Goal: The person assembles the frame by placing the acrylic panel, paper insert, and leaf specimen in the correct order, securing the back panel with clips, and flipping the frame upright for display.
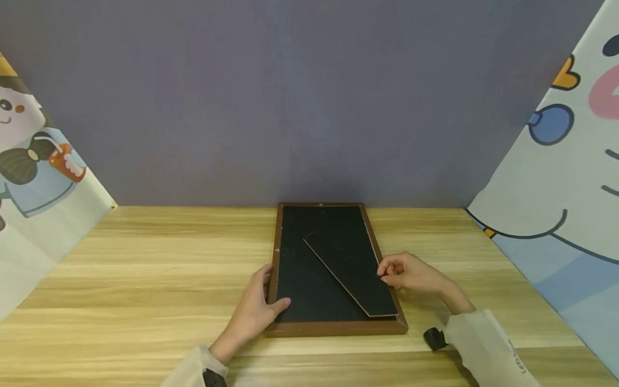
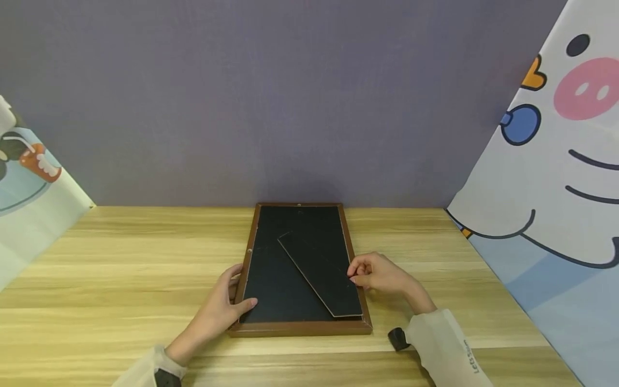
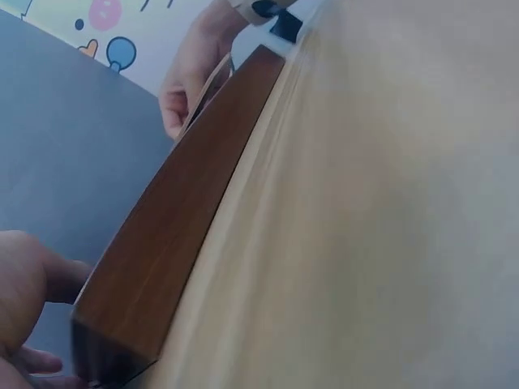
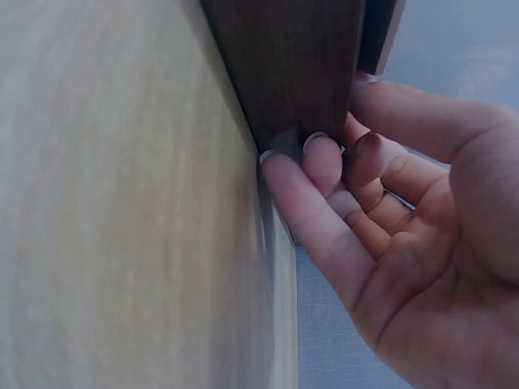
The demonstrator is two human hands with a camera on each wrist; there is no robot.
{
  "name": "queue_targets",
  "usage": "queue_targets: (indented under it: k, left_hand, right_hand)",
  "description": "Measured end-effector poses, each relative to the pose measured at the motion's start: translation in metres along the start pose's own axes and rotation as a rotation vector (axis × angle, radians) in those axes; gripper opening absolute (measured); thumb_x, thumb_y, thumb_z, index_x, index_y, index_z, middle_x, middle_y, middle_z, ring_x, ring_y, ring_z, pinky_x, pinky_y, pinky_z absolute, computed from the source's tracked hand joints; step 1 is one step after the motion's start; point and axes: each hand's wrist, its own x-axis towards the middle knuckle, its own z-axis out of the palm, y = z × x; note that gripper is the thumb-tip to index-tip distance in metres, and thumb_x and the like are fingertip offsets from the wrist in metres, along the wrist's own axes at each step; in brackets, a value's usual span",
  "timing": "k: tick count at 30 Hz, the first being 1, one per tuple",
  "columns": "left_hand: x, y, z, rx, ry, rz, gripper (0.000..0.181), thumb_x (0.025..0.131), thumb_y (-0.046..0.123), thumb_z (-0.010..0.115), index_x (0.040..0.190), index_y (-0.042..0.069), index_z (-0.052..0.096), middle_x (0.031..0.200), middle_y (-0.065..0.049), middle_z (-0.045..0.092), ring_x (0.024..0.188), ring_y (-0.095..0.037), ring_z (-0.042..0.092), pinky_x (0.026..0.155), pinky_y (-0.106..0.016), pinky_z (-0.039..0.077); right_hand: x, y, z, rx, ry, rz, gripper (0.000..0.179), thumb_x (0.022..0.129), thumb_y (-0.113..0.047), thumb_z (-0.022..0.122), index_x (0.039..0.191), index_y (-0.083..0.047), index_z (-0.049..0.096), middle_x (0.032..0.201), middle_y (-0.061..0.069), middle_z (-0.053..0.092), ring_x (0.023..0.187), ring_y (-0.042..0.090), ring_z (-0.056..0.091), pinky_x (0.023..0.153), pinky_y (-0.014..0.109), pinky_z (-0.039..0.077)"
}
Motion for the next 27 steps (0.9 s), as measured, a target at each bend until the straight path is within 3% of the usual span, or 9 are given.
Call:
queue_targets:
  k: [8, 13, 17, 27]
  left_hand:
    - [0.021, -0.003, -0.008, 0.031, 0.016, 0.028, 0.067, 0.084, 0.005, 0.069, 0.138, -0.012, 0.034, 0.136, -0.031, 0.045, 0.12, -0.045, 0.05, 0.093, -0.052, 0.049]
    - [0.038, -0.005, -0.014, 0.037, 0.012, 0.012, 0.057, 0.087, 0.005, 0.064, 0.135, -0.013, 0.039, 0.128, -0.032, 0.051, 0.113, -0.044, 0.056, 0.086, -0.047, 0.054]
    - [0.051, -0.008, -0.015, 0.053, 0.011, -0.003, 0.054, 0.089, 0.007, 0.061, 0.135, -0.013, 0.04, 0.13, -0.032, 0.051, 0.114, -0.045, 0.055, 0.09, -0.049, 0.052]
    - [0.093, -0.01, -0.022, 0.154, -0.066, 0.011, 0.057, 0.094, 0.012, 0.056, 0.139, -0.014, 0.033, 0.138, -0.033, 0.043, 0.122, -0.046, 0.049, 0.098, -0.052, 0.046]
  right_hand:
    - [0.0, 0.003, 0.001, -0.016, 0.018, -0.023, 0.009, 0.087, 0.002, 0.061, 0.095, 0.003, 0.06, 0.071, -0.005, 0.043, 0.059, 0.0, 0.044, 0.051, 0.017, 0.042]
    - [0.0, 0.004, 0.0, 0.009, 0.037, -0.034, 0.014, 0.085, 0.003, 0.063, 0.098, 0.005, 0.057, 0.078, 0.0, 0.041, 0.063, 0.002, 0.046, 0.052, 0.016, 0.041]
    - [0.0, 0.003, 0.0, 0.016, 0.044, -0.027, 0.016, 0.084, 0.003, 0.064, 0.097, 0.006, 0.057, 0.079, 0.003, 0.042, 0.066, 0.004, 0.046, 0.054, 0.016, 0.04]
    - [0.0, 0.004, 0.0, 0.03, 0.042, -0.043, 0.015, 0.085, 0.003, 0.064, 0.097, 0.007, 0.057, 0.08, 0.002, 0.043, 0.068, 0.004, 0.047, 0.056, 0.017, 0.042]
